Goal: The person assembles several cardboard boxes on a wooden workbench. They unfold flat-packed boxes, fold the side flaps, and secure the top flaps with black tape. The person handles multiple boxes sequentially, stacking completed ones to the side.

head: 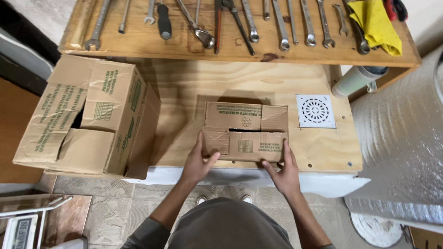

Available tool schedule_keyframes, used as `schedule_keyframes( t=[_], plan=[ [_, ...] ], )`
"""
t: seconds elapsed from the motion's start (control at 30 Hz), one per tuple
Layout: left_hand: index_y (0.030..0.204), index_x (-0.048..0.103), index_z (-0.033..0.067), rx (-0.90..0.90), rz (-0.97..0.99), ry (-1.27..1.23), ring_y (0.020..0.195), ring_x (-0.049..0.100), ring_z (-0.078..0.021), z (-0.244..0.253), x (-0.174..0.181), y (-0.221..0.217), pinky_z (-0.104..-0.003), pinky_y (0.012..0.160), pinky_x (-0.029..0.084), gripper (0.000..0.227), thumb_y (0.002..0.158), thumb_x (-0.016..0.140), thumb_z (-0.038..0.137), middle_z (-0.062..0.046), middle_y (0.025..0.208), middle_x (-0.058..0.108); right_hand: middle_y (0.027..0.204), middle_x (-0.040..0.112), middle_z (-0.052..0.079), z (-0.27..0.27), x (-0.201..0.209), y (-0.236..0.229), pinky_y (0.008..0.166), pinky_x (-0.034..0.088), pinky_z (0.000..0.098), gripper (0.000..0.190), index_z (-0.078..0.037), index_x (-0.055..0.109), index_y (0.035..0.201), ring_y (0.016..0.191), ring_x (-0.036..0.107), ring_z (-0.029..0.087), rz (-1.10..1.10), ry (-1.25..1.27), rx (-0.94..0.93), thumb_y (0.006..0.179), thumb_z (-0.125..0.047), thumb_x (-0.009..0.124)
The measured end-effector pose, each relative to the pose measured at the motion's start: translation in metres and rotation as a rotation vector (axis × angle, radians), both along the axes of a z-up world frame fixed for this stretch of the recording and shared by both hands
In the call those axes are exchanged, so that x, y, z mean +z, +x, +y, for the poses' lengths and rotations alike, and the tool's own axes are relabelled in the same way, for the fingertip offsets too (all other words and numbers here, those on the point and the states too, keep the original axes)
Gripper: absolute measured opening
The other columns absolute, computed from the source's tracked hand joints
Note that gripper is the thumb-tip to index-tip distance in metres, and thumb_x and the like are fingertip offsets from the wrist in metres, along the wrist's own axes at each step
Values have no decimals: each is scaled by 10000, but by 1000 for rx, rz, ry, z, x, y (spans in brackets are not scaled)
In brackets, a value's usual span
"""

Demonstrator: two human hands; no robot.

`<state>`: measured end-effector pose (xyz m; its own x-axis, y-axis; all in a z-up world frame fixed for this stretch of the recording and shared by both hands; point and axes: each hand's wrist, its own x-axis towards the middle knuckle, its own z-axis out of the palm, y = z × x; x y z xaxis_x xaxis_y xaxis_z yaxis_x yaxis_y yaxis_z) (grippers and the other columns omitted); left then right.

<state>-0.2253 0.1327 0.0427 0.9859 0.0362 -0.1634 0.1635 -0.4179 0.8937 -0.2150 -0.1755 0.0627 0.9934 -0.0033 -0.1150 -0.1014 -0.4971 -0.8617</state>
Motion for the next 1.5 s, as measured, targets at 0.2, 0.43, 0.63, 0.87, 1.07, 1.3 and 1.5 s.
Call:
schedule_keyframes(
  t=[0.2,0.43,0.63,0.87,1.07,1.3,1.5],
  plan=[
    [1507,436,-17,327,-593,220,1362,487,-459,-10,89,-45,-525,1091,450,878,771,855,215,-310,1509,473,1539,405,339,25,25,-11,856,624,479,982,-41,333,1594,1295,500,531,-210,124,-47,757,-125,840],
    [1271,586,-57,527,-1016,341,1369,465,-568,11,182,-103,-644,1076,428,672,725,860,223,-385,1484,470,1449,517,340,67,95,24,979,525,548,1019,52,419,1527,1282,531,503,-670,127,160,661,-230,876],
    [1291,535,-46,687,-1068,508,1408,384,-605,30,238,-122,-659,1094,406,594,795,808,131,-420,1568,302,1398,452,235,171,188,95,952,564,495,922,39,460,1498,1298,535,439,-941,284,399,728,-228,892],
    [1350,568,-38,976,-1009,643,1356,426,-594,55,230,-109,-612,1063,450,517,870,753,10,-411,1588,230,1392,403,238,307,225,152,869,623,470,679,-45,467,1506,1164,505,394,-868,570,774,910,-86,791],
    [1471,484,29,971,-790,640,1427,305,-595,77,213,-95,-622,1128,371,669,866,763,90,-416,1607,125,1412,462,312,376,193,189,1000,536,575,593,-107,522,1488,1319,491,525,-781,354,743,959,-226,761],
    [1582,346,129,955,-568,639,1461,267,-568,94,186,-92,-625,1126,382,843,859,779,140,-371,1630,89,1594,312,354,375,157,203,1220,276,612,759,-121,309,1616,1440,355,536,-608,181,822,1014,-425,656],
    [1528,431,21,968,-703,874,1464,305,-543,80,195,-96,-565,1131,408,795,847,815,163,-359,1622,154,1454,480,316,315,168,158,1002,571,495,605,-30,427,1529,1307,552,447,-519,247,787,1037,-286,668]
  ],
)
